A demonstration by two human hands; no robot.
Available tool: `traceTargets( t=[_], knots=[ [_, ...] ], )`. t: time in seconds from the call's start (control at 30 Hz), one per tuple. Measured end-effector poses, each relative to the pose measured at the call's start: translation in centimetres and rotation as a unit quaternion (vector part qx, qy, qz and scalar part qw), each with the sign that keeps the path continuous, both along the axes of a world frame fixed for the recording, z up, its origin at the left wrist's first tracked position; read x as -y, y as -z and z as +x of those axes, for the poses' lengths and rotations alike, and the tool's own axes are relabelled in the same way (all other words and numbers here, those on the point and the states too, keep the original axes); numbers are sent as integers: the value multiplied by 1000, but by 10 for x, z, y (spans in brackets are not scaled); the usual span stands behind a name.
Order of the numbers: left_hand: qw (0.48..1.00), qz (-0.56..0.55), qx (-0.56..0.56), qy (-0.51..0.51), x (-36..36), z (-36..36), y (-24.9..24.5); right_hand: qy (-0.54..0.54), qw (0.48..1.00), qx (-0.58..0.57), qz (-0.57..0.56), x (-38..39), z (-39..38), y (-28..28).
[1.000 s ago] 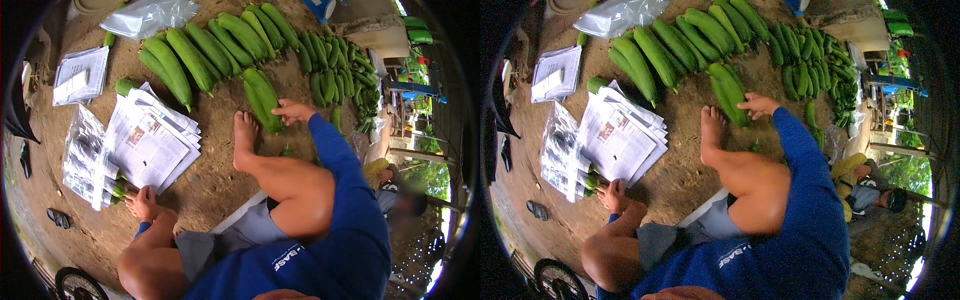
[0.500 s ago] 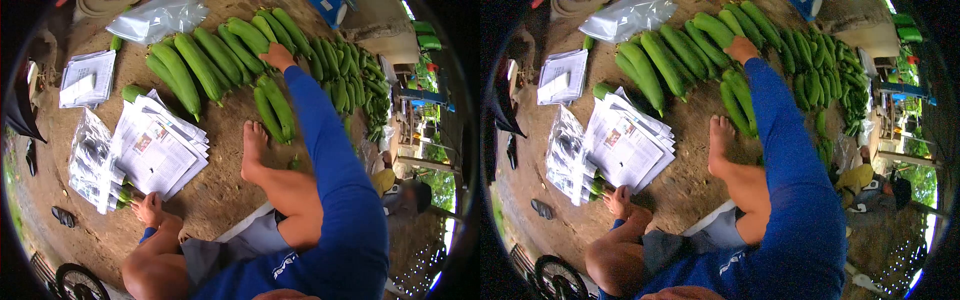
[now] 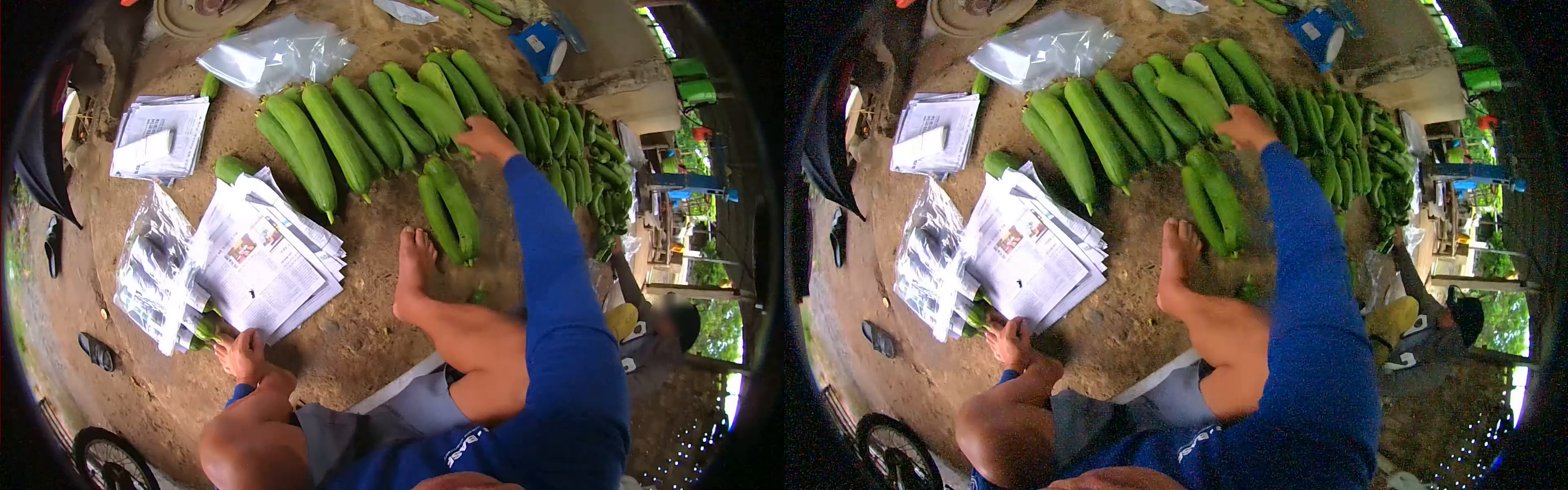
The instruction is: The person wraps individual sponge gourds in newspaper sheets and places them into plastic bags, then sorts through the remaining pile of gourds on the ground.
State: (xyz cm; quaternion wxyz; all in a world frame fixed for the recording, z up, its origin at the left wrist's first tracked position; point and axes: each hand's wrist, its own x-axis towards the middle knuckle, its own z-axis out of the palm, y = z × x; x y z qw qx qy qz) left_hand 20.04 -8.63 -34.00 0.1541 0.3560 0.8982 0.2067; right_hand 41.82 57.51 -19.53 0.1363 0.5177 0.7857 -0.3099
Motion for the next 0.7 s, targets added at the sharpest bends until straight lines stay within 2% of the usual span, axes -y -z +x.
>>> traceTargets(
  t=[0.07,0.13,0.2,0.23,0.3,0.33,0.37,0.43,0.53,0.6,0.7],
  knots=[
    [1000,7,-18,6,5,-1,6,-5,998,-23,-50,9,41,-16],
    [998,-16,-62,15,4,0,4,74,994,-52,-59,20,101,-6],
    [999,-33,-19,-7,4,-1,7,150,984,-42,-82,46,142,-8],
    [998,-32,52,-34,9,-2,14,187,977,-37,-92,55,162,-5],
    [996,-57,50,-48,17,-2,30,219,970,-51,-94,67,194,13],
    [996,-80,-24,-34,21,0,37,233,966,-59,-96,75,207,24],
    [990,-101,-99,-23,25,0,43,255,959,-54,-108,82,217,35],
    [990,-104,-87,-33,29,-1,45,292,946,-43,-132,95,220,57],
    [992,-113,-49,-40,23,4,38,335,924,-96,-159,99,229,101],
    [992,-113,-44,-38,22,2,38,331,928,-80,-150,95,231,116],
    [993,-59,80,-59,38,-5,65,293,946,-22,-134,93,225,119]
  ],
)
